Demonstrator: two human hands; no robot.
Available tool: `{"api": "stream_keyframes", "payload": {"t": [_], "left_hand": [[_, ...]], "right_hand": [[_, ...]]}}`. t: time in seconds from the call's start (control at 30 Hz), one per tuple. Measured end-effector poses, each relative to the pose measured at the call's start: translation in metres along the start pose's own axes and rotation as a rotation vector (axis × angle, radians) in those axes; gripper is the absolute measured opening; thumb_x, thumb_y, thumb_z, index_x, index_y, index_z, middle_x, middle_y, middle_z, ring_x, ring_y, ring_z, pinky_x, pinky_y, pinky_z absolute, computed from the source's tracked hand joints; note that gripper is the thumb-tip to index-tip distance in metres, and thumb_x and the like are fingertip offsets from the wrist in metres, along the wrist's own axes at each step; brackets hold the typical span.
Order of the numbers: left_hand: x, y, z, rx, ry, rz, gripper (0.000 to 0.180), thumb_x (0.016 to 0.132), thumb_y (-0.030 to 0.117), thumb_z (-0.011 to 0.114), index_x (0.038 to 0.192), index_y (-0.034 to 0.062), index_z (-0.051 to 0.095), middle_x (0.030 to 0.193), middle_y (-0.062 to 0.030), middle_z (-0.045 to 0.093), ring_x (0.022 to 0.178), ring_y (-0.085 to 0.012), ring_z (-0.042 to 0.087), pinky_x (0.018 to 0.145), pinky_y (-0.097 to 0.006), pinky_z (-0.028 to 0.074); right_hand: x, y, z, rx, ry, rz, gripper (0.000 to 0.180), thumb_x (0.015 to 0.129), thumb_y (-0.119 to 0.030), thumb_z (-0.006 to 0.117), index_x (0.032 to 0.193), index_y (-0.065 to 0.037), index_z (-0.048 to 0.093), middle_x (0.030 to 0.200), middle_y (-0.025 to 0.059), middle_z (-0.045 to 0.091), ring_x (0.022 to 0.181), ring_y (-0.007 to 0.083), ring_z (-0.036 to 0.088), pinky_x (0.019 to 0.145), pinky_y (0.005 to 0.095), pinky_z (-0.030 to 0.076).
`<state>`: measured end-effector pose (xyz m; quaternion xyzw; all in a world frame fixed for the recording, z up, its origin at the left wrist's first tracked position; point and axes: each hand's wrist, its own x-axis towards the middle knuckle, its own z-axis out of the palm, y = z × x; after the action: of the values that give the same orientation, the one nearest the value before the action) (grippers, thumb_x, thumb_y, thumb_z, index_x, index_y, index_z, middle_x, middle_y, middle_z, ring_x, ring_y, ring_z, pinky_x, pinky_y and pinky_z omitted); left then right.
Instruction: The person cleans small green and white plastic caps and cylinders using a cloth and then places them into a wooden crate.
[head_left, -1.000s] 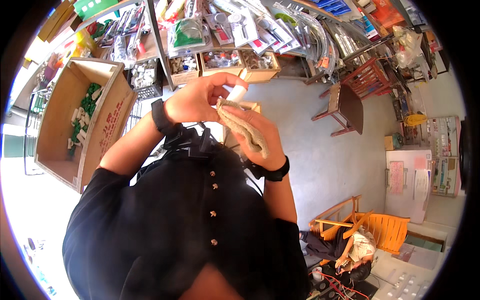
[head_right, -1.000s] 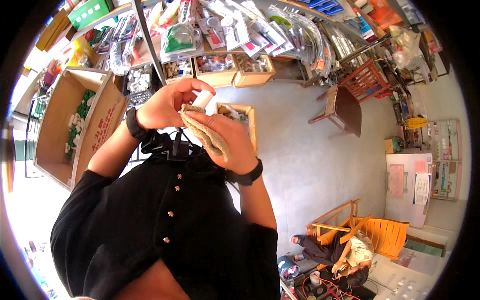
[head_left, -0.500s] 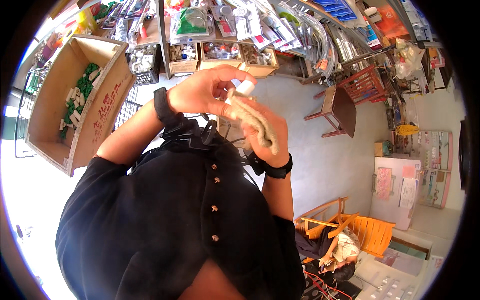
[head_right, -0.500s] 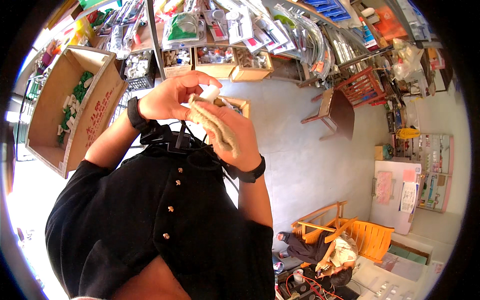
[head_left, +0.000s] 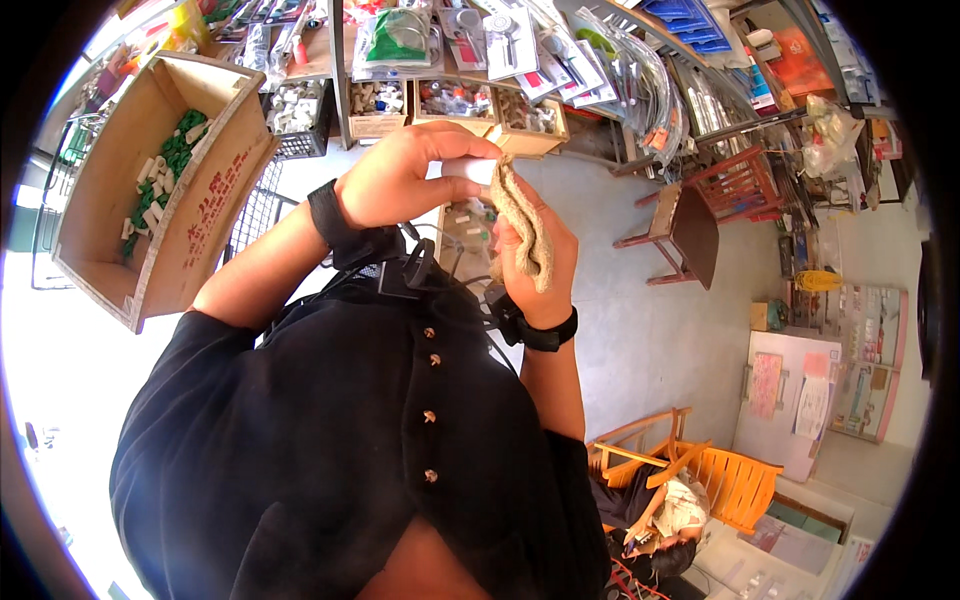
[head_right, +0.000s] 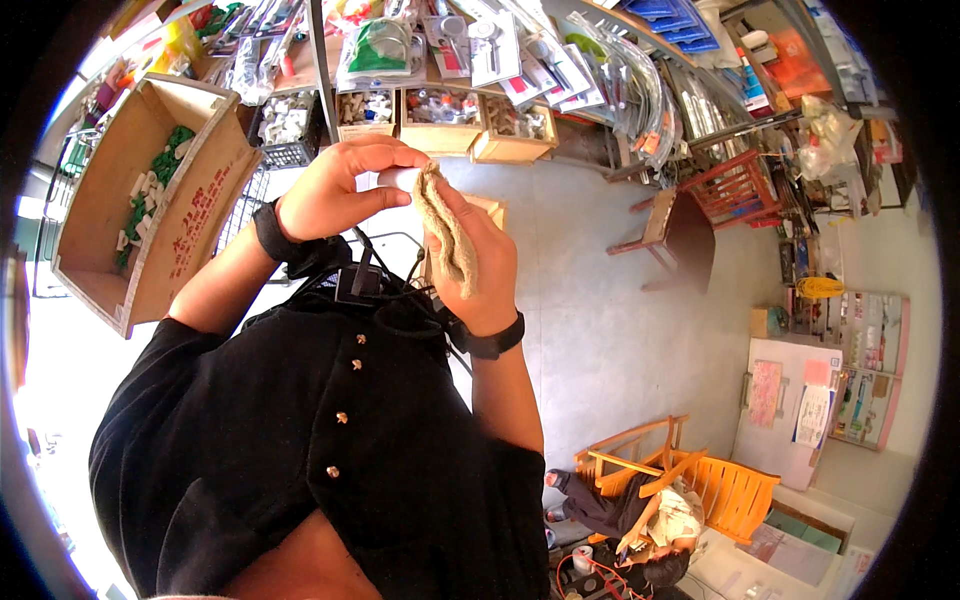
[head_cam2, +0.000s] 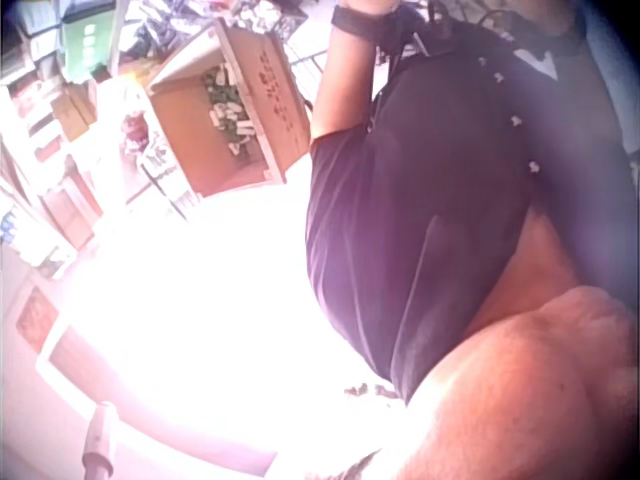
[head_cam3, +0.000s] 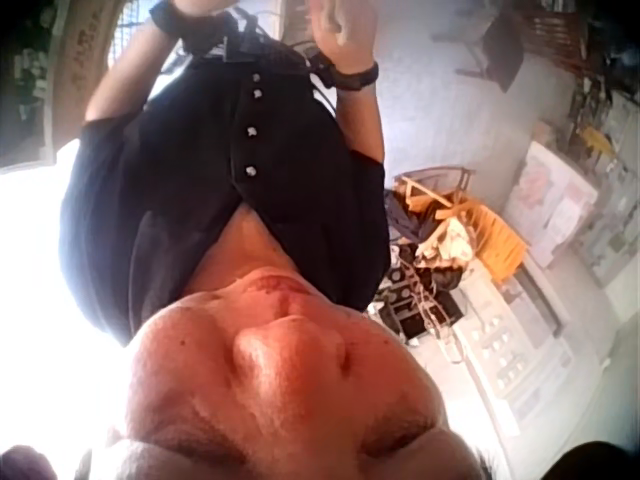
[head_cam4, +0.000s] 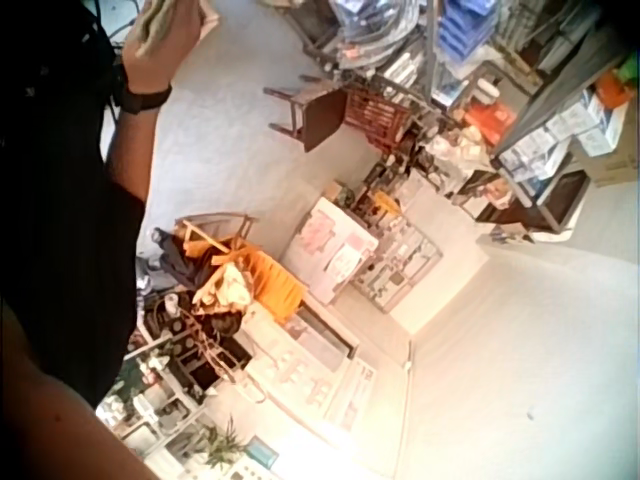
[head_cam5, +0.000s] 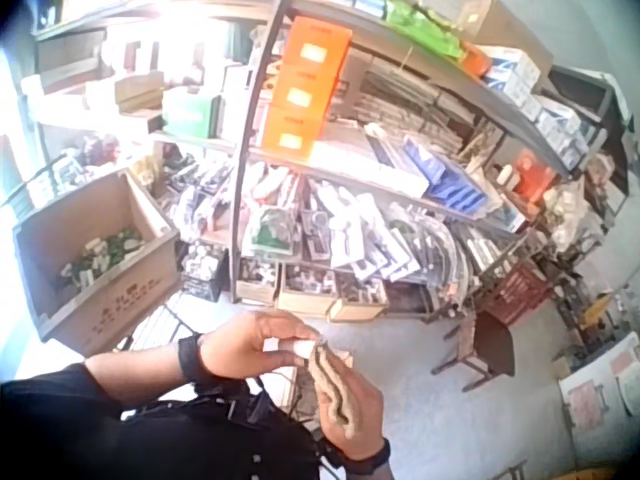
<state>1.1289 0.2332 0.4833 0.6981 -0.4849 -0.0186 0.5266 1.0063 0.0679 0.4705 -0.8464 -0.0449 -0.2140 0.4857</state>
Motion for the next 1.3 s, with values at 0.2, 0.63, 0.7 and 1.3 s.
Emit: {"api": "stream_keyframes", "payload": {"t": [0.2, 0.63, 0.7, 1.3], "left_hand": [[0.002, 0.008, 0.006, 0.263, 0.037, 0.063, 0.037, 0.068, 0.0, 0.069, 0.104, 0.0083, 0.064, 0.094, -0.009, 0.062, 0.088, -0.0281, 0.06, 0.076, -0.034, 0.049], [0.016, -0.015, 0.007, 0.116, 0.043, 0.024, 0.029, 0.076, 0.0, 0.066, 0.105, 0.0069, 0.062, 0.105, -0.0043, 0.064, 0.094, -0.0192, 0.06, 0.087, -0.031, 0.046], [0.019, -0.028, 0.009, -0.578, -0.018, -0.202, 0.039, 0.087, 0.005, 0.062, 0.124, 0.0055, 0.048, 0.112, -0.007, 0.061, 0.102, -0.0136, 0.058, 0.092, -0.028, 0.045], [0.037, -0.025, 0.033, -0.784, -0.265, -0.204, 0.025, 0.083, -0.003, 0.063, 0.107, -0.0003, 0.057, 0.102, -0.0055, 0.064, 0.095, -0.0114, 0.061, 0.082, -0.024, 0.05]], "right_hand": [[0.004, 0.001, -0.01, -0.053, -0.031, 0.02, 0.037, 0.078, -0.004, 0.064, 0.115, -0.005, 0.06, 0.096, 0.0165, 0.065, 0.088, 0.0313, 0.064, 0.075, 0.0322, 0.05], [-0.005, -0.007, -0.041, 0.693, -0.04, 0.432, 0.024, 0.094, -0.021, 0.054, 0.102, 0.0, 0.06, 0.071, 0.0033, 0.057, 0.057, 0.0093, 0.051, 0.051, 0.023, 0.042], [-0.006, -0.007, -0.044, 0.686, 0.001, 0.427, 0.025, 0.094, -0.02, 0.052, 0.106, 0.002, 0.059, 0.074, 0.0042, 0.057, 0.058, 0.01, 0.051, 0.052, 0.0236, 0.043], [-0.002, 0.012, -0.044, 0.224, -0.063, 0.212, 0.022, 0.09, -0.015, 0.056, 0.105, 0.002, 0.06, 0.077, 0.0061, 0.062, 0.06, 0.012, 0.055, 0.055, 0.0242, 0.043]]}}
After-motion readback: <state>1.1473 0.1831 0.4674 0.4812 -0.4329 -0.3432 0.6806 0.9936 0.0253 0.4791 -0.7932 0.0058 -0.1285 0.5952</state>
